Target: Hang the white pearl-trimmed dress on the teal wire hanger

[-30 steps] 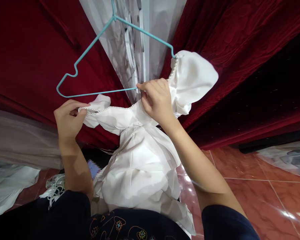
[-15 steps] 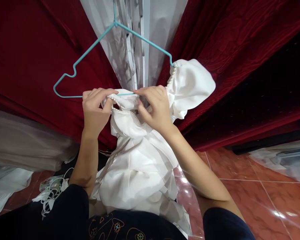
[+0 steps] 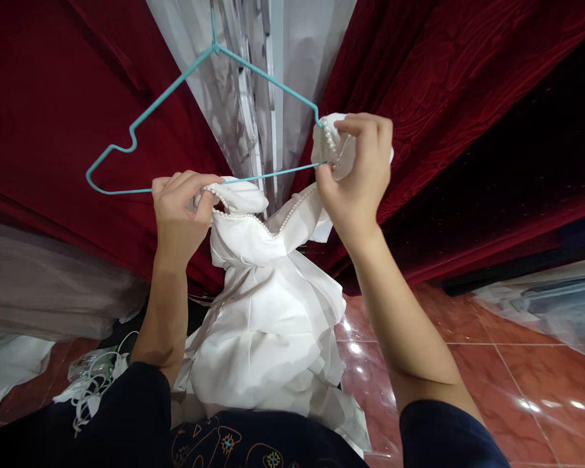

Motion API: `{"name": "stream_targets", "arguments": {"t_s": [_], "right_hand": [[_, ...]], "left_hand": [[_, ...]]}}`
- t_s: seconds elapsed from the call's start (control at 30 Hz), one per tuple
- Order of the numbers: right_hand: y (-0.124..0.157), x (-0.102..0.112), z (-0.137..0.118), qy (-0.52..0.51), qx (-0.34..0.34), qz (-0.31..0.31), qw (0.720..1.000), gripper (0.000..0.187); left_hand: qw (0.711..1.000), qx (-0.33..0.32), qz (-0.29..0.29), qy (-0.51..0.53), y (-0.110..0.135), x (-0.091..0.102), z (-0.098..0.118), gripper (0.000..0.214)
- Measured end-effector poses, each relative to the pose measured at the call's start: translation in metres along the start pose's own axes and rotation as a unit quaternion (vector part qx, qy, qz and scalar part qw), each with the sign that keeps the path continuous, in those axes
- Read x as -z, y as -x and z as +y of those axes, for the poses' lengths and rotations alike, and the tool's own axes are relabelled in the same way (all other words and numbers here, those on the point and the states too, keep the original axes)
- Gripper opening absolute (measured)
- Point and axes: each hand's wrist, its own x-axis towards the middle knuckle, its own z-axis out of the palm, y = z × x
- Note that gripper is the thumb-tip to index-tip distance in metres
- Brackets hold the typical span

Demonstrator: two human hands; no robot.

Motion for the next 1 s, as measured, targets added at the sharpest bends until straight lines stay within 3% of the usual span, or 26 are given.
{"name": "stream_targets", "arguments": {"t_s": [0.23, 0.43, 0.67, 0.73, 0.83, 0.9, 1.0], "right_hand": [[-0.026, 0.007, 0.017, -0.018, -0.097, 0.005, 0.995, 0.018], [-0.036, 0.008, 0.028, 0.015, -0.111, 0.065, 0.992, 0.014], [-0.044, 0.01, 0.054, 0.03, -0.149, 0.074, 0.986, 0.021], [-0.046, 0.013, 0.064, 0.051, -0.215, 0.054, 0.974, 0.022], [-0.035, 0.02, 0.072, 0.069, -0.312, -0.028, 0.947, 0.027], [-0.019, 0.029, 0.068, 0.07, -0.318, -0.083, 0.942, 0.029], [0.011, 0.046, 0.054, 0.027, -0.273, -0.12, 0.954, 0.028]], "left_hand": [[1.0, -0.012, -0.002, 0.008, -0.001, 0.006, -0.004, 0.029], [0.999, -0.005, -0.027, 0.025, -0.003, 0.006, -0.002, 0.029], [0.999, 0.006, -0.038, 0.019, -0.005, 0.011, -0.005, 0.03], [0.999, 0.004, -0.034, 0.019, -0.005, 0.013, -0.005, 0.029], [0.999, 0.006, -0.033, 0.035, -0.004, 0.012, -0.004, 0.03], [0.998, 0.008, -0.033, 0.046, -0.003, 0.01, -0.003, 0.03], [0.998, 0.013, -0.031, 0.052, -0.002, 0.005, -0.002, 0.03]]}}
